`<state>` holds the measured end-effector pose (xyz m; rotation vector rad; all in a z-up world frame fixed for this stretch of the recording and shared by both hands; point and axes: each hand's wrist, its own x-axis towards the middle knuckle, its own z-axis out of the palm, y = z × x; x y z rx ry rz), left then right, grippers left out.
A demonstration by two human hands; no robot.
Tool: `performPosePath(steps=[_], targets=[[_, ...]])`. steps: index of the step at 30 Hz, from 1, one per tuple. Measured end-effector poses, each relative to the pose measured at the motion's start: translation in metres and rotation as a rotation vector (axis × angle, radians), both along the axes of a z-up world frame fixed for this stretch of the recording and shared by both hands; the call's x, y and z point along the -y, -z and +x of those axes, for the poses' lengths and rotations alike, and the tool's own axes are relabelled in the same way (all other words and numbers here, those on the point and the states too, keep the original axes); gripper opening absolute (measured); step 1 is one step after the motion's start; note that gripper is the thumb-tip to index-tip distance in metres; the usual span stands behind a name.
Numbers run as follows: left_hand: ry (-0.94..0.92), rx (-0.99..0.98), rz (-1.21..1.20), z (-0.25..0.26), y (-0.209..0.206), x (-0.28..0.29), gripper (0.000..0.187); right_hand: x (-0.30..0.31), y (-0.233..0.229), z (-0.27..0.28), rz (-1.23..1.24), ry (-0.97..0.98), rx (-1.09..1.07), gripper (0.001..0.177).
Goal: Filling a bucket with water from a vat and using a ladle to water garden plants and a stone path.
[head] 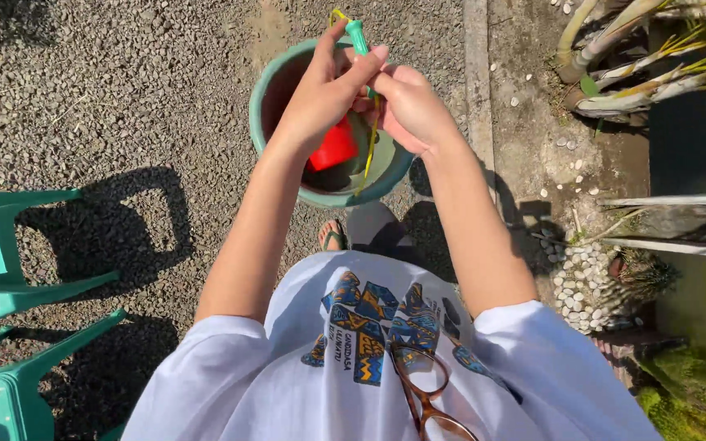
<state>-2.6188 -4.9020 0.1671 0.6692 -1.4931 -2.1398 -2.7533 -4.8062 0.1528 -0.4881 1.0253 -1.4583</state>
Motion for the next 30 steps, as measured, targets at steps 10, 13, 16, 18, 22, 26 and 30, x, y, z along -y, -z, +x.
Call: performPosePath(steps=[10,13,16,18,22,26,30], targets=[[-0.155,0.031,0.068,-0.201,0.021,0.223,0.092,0.231,0.023,-0.175,0.026,0.040,0.162,0.031],[-0.202,-0.059,0.127,-0.263,0.014,0.286,0.092,0.303,0.015,-0.237,-0.129,-0.049,0.140,0.032],[-0.236,-0.099,0.147,-0.332,0.011,0.363,0.088,0.368,0.009,-0.297,-0.085,-0.053,0.224,0.036],[-0.262,-0.048,0.152,-0.361,0.009,0.396,0.075,0.405,0.018,-0.335,-0.151,-0.032,0.168,0.033],[-0.260,-0.024,0.130,-0.451,0.020,0.493,0.062,0.494,0.011,-0.408,-0.128,0.075,0.180,0.039],[-0.216,-0.021,0.221,-0.540,0.037,0.585,0.052,0.579,0.023,-0.492,-0.136,0.075,0.161,0.040],[-0.226,-0.094,0.329,-0.611,0.066,0.660,0.045,0.668,0.020,-0.572,-0.081,0.011,0.238,0.040]])
